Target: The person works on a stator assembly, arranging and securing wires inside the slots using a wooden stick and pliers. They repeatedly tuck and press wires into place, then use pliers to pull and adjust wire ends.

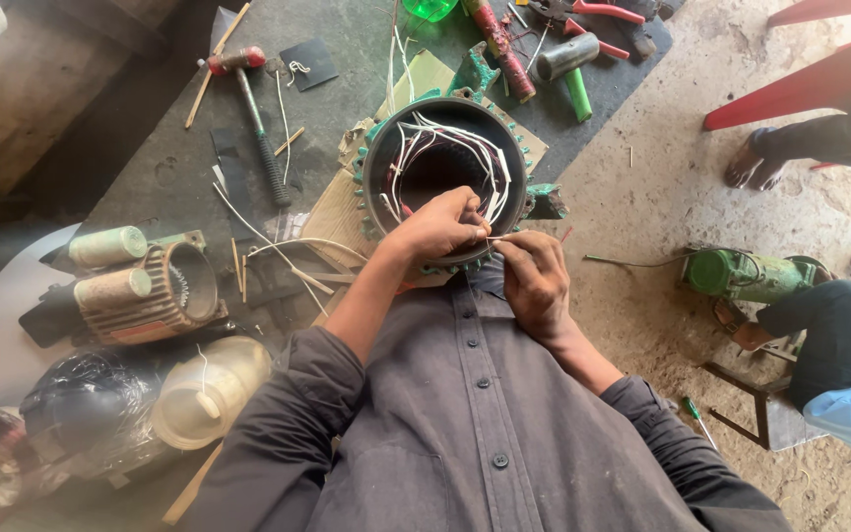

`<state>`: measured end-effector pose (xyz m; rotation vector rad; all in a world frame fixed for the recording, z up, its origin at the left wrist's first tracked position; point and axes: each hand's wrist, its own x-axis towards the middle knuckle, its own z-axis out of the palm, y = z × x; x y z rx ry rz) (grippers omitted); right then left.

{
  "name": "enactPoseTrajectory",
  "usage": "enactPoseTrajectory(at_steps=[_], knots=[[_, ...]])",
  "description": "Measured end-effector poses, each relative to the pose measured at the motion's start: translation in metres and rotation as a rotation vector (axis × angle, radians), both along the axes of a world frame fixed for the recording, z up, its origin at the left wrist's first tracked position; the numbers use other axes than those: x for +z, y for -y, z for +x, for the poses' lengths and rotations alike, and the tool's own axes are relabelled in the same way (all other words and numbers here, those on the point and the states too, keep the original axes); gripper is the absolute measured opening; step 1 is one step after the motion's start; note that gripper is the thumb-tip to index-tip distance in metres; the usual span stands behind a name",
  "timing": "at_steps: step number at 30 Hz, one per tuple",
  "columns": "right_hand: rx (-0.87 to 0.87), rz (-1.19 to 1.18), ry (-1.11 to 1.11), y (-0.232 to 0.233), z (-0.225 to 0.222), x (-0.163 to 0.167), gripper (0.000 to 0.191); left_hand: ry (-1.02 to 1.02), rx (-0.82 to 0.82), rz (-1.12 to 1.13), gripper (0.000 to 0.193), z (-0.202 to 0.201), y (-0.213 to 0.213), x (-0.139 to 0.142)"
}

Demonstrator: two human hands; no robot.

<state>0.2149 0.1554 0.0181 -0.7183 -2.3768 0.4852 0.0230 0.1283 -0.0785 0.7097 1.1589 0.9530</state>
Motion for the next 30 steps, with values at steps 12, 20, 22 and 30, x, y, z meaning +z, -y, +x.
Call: enactPoseTrajectory(at_steps=[12,20,22,30], knots=[[-0.418,-1.576,-0.245,-0.003,0.009,-0.048,0.016,-0.300,-0.042,0.109,0.024,-0.002,0.006,0.026],[-0.447,-0.976,-0.135,0.006,0.030,-0.038,0.024,-0.380,-0.043,0.023,0.032,0.003,0.008,0.048],[-0.280,-0.377,-0.056,0.011,0.031,-0.020,0.023,-0.362,-0.018,0.008,0.035,0.003,0.009,0.045],[0.035,0.055,0.076,0.014,0.001,0.007,0.028,-0.216,-0.009,0.003,0.039,0.006,0.003,0.009]])
